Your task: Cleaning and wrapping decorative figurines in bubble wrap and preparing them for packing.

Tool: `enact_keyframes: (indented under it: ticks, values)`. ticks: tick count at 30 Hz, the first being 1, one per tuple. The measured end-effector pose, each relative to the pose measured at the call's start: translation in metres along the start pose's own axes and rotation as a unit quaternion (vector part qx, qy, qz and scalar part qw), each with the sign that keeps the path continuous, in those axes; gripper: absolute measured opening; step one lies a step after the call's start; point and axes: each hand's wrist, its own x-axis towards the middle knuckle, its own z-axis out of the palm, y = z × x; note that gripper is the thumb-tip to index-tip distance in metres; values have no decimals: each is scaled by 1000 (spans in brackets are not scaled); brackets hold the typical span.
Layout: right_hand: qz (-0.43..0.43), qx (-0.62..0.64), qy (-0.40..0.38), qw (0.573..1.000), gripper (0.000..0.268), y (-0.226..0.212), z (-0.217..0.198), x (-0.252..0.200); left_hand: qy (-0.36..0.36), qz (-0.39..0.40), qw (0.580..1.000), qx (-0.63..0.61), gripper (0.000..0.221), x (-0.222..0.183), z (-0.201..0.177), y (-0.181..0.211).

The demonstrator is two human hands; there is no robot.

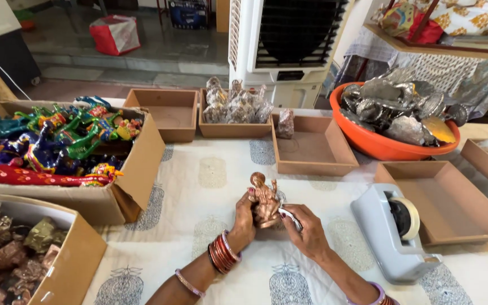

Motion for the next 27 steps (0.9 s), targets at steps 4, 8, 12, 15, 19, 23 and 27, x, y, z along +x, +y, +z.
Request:
enact_keyframes:
  ticks: [4,8,12,15,19,23,27]
  values:
    - [-59,-59,-3,996,22,7,2,-1,-21,51,998,-10,37,-6,2,0]
    - [205,98,-45,973,25,42,14,-13,9,0,1000,-26,34,3,-1,1]
    - [369,116,-87,918,26,45,21,-17,-34,20,999,22,38,-1,-4,-4]
    - [387,83,-97,913,27,27,21,-18,-12,-2,999,33,37,-7,4,2]
    - [-15,-31,18,999,22,-12,3,4,-9,14,1000,-10,37,-5,2,1]
    - [99,0,-36,994,22,20,11,0,7,-1,999,-32,35,3,-6,3]
    - [432,154,-114,881,27,82,19,-25,-64,30,998,3,29,4,-6,-8]
